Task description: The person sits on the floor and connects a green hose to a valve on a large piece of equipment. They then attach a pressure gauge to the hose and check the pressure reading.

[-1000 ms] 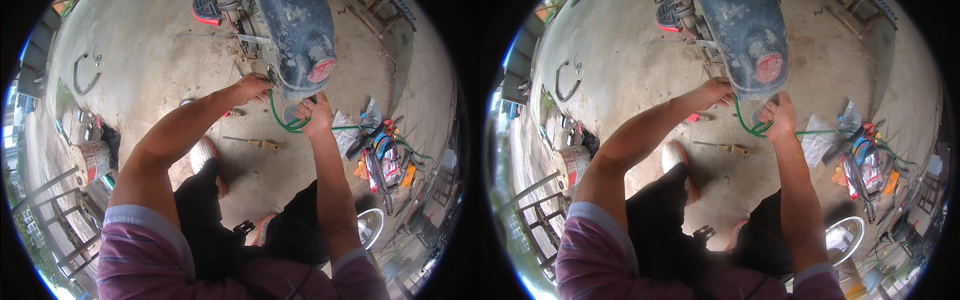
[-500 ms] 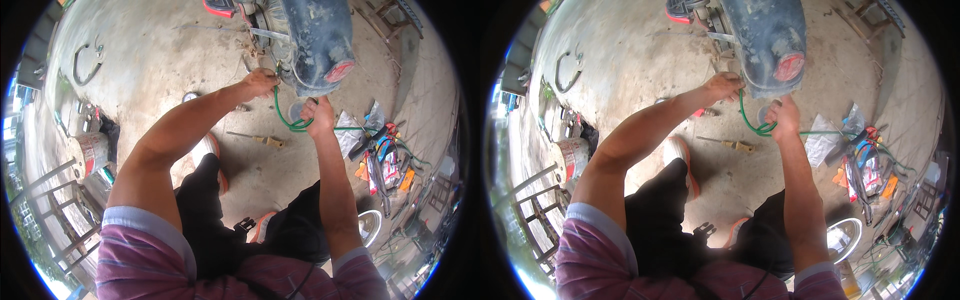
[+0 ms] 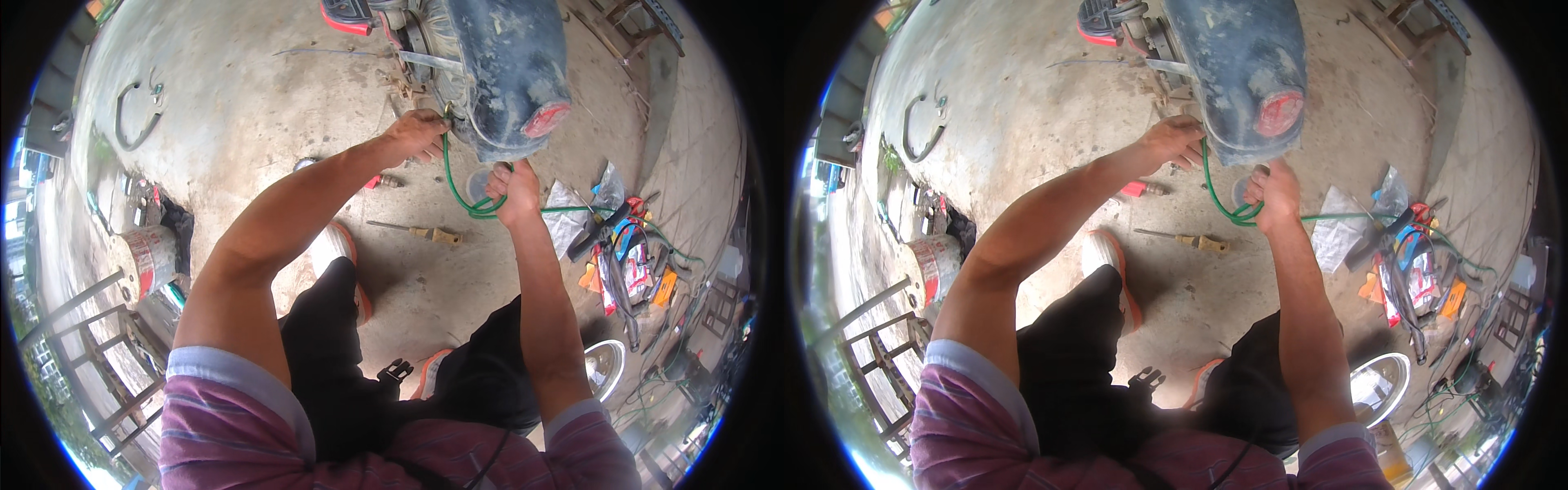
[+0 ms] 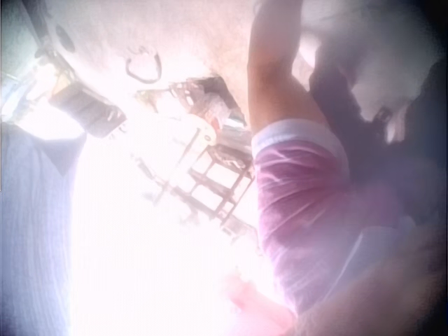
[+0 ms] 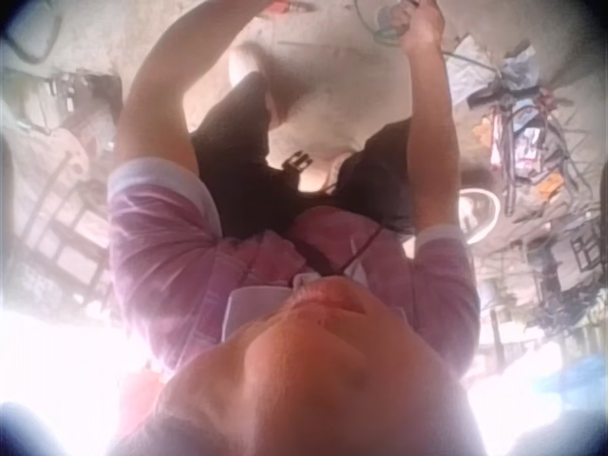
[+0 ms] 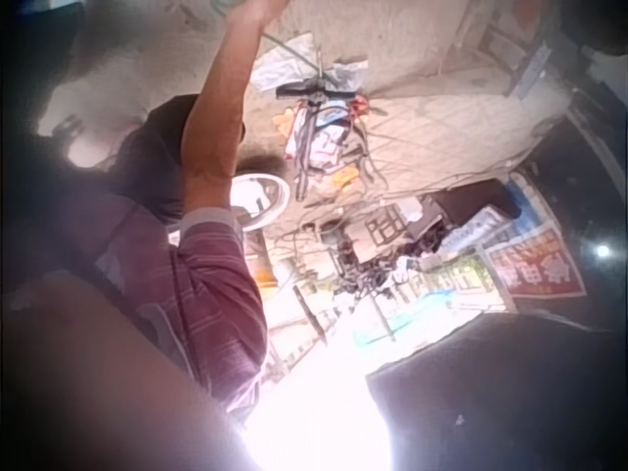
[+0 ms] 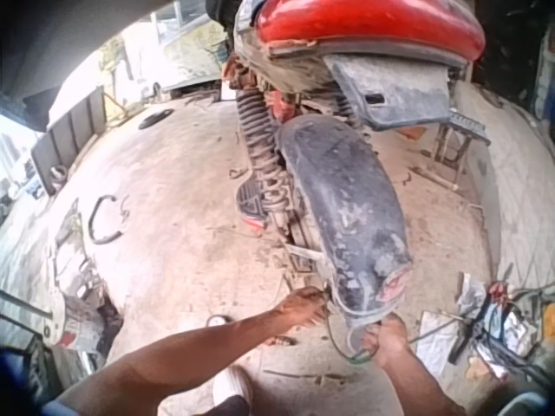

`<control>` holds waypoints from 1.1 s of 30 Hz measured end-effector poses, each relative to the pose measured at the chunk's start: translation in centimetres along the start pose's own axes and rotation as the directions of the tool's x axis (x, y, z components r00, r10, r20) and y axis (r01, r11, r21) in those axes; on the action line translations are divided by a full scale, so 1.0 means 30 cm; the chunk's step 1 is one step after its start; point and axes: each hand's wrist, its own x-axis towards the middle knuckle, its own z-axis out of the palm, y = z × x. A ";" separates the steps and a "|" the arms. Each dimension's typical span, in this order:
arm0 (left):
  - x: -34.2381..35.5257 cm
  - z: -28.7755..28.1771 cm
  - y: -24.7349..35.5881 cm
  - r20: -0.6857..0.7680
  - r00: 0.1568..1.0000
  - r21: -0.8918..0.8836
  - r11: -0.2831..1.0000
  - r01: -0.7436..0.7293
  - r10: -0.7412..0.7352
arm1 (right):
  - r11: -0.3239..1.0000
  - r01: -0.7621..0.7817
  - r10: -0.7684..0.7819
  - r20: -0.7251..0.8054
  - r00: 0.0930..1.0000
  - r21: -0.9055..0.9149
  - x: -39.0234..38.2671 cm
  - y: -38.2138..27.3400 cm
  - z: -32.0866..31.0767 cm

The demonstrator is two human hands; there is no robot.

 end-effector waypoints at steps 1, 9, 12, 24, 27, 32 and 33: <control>-0.002 0.001 0.004 -0.009 1.000 0.002 1.000 -0.003 0.003 | 1.000 0.000 0.000 0.008 1.000 0.002 0.003 0.002 -0.006; -0.006 0.008 0.015 -0.021 1.000 0.035 0.999 -0.012 0.013 | 0.999 0.005 -0.005 -0.015 1.000 -0.032 -0.019 -0.012 0.021; 0.003 0.003 0.010 -0.004 1.000 0.053 0.998 -0.029 0.029 | 1.000 0.010 -0.011 -0.036 0.999 -0.028 -0.008 -0.012 0.021; 0.026 -0.017 0.010 0.085 0.994 0.121 0.989 -0.081 0.071 | 0.999 0.009 -0.010 -0.034 0.999 -0.036 -0.014 -0.016 0.032; 0.017 0.018 0.035 0.009 1.000 0.117 0.993 0.003 -0.004 | 0.999 0.030 -0.030 -0.039 0.999 -0.020 -0.015 -0.015 0.032; 0.009 0.039 0.055 0.003 1.000 0.230 0.973 0.000 0.000 | 0.999 0.034 -0.036 -0.055 0.998 -0.038 -0.022 -0.018 0.036; 0.029 0.017 0.022 0.035 0.991 0.361 0.923 -0.131 0.127 | 0.999 0.027 -0.029 -0.053 0.998 -0.039 -0.023 -0.018 0.043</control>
